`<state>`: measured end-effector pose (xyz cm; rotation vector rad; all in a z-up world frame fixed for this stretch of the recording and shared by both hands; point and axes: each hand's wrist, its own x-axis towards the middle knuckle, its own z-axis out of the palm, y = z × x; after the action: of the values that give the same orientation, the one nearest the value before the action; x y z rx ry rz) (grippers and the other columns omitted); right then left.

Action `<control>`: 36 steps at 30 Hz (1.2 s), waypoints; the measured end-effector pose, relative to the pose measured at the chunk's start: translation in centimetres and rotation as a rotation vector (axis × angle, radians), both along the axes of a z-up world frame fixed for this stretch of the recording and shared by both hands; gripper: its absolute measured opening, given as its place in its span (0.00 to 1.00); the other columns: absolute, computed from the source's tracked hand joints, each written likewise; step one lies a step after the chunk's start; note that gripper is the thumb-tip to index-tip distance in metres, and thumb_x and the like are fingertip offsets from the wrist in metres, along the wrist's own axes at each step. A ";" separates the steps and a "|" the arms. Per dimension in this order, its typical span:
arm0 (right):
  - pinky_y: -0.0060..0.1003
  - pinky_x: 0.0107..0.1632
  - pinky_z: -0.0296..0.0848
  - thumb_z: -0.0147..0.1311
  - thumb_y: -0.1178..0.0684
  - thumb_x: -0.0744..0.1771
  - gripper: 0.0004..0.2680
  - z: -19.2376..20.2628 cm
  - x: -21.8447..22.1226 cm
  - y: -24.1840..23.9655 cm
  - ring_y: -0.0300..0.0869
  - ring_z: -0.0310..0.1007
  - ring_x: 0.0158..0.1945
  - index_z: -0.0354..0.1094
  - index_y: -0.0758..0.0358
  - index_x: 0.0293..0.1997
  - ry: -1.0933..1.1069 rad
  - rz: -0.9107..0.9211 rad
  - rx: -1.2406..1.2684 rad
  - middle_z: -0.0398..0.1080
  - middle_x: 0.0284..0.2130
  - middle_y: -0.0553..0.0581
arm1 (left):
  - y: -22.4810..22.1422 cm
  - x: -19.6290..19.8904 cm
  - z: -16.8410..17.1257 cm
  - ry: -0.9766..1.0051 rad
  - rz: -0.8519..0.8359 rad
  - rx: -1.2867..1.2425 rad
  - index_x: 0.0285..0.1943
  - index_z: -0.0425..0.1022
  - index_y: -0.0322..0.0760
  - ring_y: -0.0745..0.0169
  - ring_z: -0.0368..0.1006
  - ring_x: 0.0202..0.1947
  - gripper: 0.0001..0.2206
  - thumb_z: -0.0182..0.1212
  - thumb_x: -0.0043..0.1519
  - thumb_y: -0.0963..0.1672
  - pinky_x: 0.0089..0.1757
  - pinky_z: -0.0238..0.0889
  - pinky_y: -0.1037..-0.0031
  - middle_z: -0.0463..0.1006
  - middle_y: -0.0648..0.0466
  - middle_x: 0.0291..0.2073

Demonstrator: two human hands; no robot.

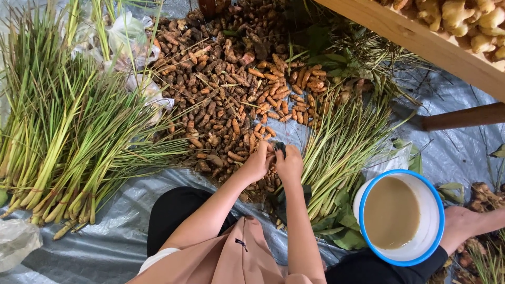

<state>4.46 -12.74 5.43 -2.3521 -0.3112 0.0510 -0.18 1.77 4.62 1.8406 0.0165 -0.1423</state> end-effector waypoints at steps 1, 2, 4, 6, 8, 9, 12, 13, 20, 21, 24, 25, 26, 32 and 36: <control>0.43 0.43 0.76 0.56 0.60 0.69 0.04 -0.1 -0.1 0.1 0.52 0.76 0.40 0.75 0.69 0.41 0.001 -0.001 0.000 0.74 0.35 0.62 | 0.2 0.0 1.7 0.001 -0.001 0.000 0.52 0.54 0.34 0.25 0.76 0.37 0.06 0.44 0.70 0.36 0.37 0.68 0.53 0.76 0.26 0.37; 0.42 0.42 0.75 0.55 0.60 0.69 0.04 -0.3 0.0 0.3 0.52 0.74 0.39 0.74 0.70 0.41 0.000 -0.020 0.061 0.72 0.34 0.62 | 0.5 0.3 3.5 0.169 0.054 -0.096 0.58 0.55 0.32 0.26 0.71 0.49 0.10 0.46 0.70 0.41 0.45 0.65 0.48 0.71 0.25 0.49; 0.41 0.41 0.73 0.54 0.61 0.69 0.04 -0.1 0.2 0.3 0.52 0.73 0.37 0.73 0.72 0.41 -0.001 -0.038 0.121 0.71 0.33 0.61 | 0.8 0.5 3.7 0.336 0.110 -0.193 0.64 0.56 0.29 0.27 0.65 0.61 0.17 0.48 0.71 0.45 0.54 0.63 0.43 0.65 0.25 0.62; 0.36 0.39 0.68 0.54 0.60 0.70 0.04 0.4 0.2 0.3 0.44 0.68 0.34 0.72 0.65 0.36 -0.015 -0.035 0.218 0.66 0.31 0.54 | 1.1 0.5 0.7 0.572 0.118 -0.288 0.72 0.61 0.32 0.35 0.58 0.69 0.33 0.46 0.71 0.60 0.61 0.55 0.44 0.63 0.36 0.68; 0.35 0.40 0.66 0.54 0.63 0.69 0.04 1.3 -0.2 0.7 0.44 0.66 0.34 0.71 0.62 0.34 -0.062 -0.032 0.238 0.66 0.29 0.52 | 1.1 0.0 1.9 0.503 0.130 -0.234 0.65 0.69 0.31 0.37 0.66 0.61 0.25 0.47 0.71 0.54 0.57 0.60 0.49 0.72 0.37 0.57; 0.34 0.41 0.64 0.55 0.65 0.67 0.06 1.7 -0.4 0.9 0.43 0.65 0.33 0.71 0.60 0.32 -0.109 -0.031 0.257 0.65 0.27 0.50 | 1.0 -0.2 2.5 0.435 0.141 -0.181 0.58 0.77 0.29 0.39 0.74 0.53 0.18 0.49 0.72 0.48 0.53 0.65 0.54 0.80 0.38 0.46; 0.37 0.39 0.63 0.49 0.64 0.70 0.06 0.2 -0.9 0.9 0.39 0.61 0.31 0.71 0.63 0.36 0.054 -0.169 0.320 0.64 0.28 0.52 | 0.9 -0.3 4.5 0.309 0.182 -0.084 0.50 0.81 0.32 0.35 0.76 0.46 0.14 0.51 0.70 0.45 0.47 0.68 0.56 0.82 0.35 0.39; 0.37 0.39 0.63 0.49 0.64 0.70 0.06 0.4 -0.9 1.3 0.39 0.61 0.31 0.71 0.63 0.36 0.052 -0.171 0.322 0.64 0.28 0.52 | 0.6 -0.2 3.8 0.307 0.180 -0.082 0.50 0.81 0.32 0.35 0.76 0.46 0.14 0.51 0.70 0.45 0.47 0.68 0.56 0.82 0.35 0.39; 0.53 0.48 0.71 0.56 0.54 0.66 0.11 -0.1 1.7 0.4 0.52 0.71 0.51 0.65 0.71 0.48 0.632 -0.725 1.109 0.64 0.53 0.70 | 0.1 -0.3 2.9 0.146 0.204 -0.019 0.53 0.80 0.30 0.50 0.79 0.34 0.12 0.51 0.70 0.42 0.38 0.72 0.67 0.83 0.43 0.31; 0.43 0.45 0.78 0.48 0.52 0.71 0.05 -2.1 2.4 -1.0 0.49 0.81 0.42 0.63 0.61 0.40 0.617 -0.703 1.324 0.77 0.40 0.65 | 0.2 -0.3 3.5 0.138 0.244 -0.022 0.53 0.80 0.30 0.47 0.80 0.37 0.12 0.54 0.68 0.42 0.40 0.73 0.65 0.83 0.44 0.30; 0.39 0.50 0.73 0.44 0.44 0.72 0.11 -0.3 2.1 -1.5 0.45 0.79 0.45 0.64 0.58 0.37 0.641 -0.652 1.267 0.77 0.40 0.60 | 0.2 -0.5 3.8 0.133 0.302 -0.052 0.51 0.82 0.32 0.52 0.81 0.35 0.11 0.55 0.68 0.43 0.40 0.73 0.67 0.84 0.46 0.28; 0.39 0.50 0.73 0.44 0.44 0.72 0.11 0.8 1.6 -1.1 0.45 0.79 0.45 0.64 0.58 0.37 0.642 -0.650 1.264 0.77 0.40 0.60 | 0.2 -0.4 3.9 0.133 0.305 -0.054 0.51 0.82 0.32 0.52 0.81 0.35 0.11 0.55 0.68 0.43 0.40 0.73 0.67 0.84 0.46 0.28; 0.34 0.53 0.70 0.45 0.49 0.72 0.10 1.9 1.0 -0.6 0.41 0.75 0.46 0.69 0.64 0.43 0.549 -0.531 1.156 0.74 0.40 0.59 | 0.2 -0.4 4.1 0.131 0.311 -0.029 0.51 0.81 0.32 0.48 0.81 0.36 0.12 0.56 0.67 0.43 0.39 0.73 0.65 0.83 0.45 0.28; 0.49 0.62 0.65 0.53 0.64 0.68 0.03 1.9 -1.3 -0.2 0.55 0.67 0.63 0.73 0.70 0.39 0.184 -0.095 0.424 0.70 0.59 0.65 | -0.1 -0.2 2.2 0.088 0.303 -0.037 0.46 0.82 0.30 0.45 0.78 0.31 0.11 0.56 0.67 0.43 0.35 0.71 0.66 0.81 0.40 0.26; 0.43 0.51 0.76 0.54 0.60 0.70 0.06 -1.1 -1.2 0.5 0.50 0.77 0.50 0.75 0.65 0.50 0.079 -0.200 0.136 0.76 0.45 0.61 | -0.4 -0.5 3.0 0.036 0.265 0.012 0.38 0.80 0.29 0.43 0.76 0.26 0.10 0.54 0.67 0.41 0.31 0.68 0.69 0.77 0.39 0.21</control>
<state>3.25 -12.21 4.36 -2.2274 -0.0392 0.0254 -0.71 1.40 7.66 1.8293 0.2856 0.0108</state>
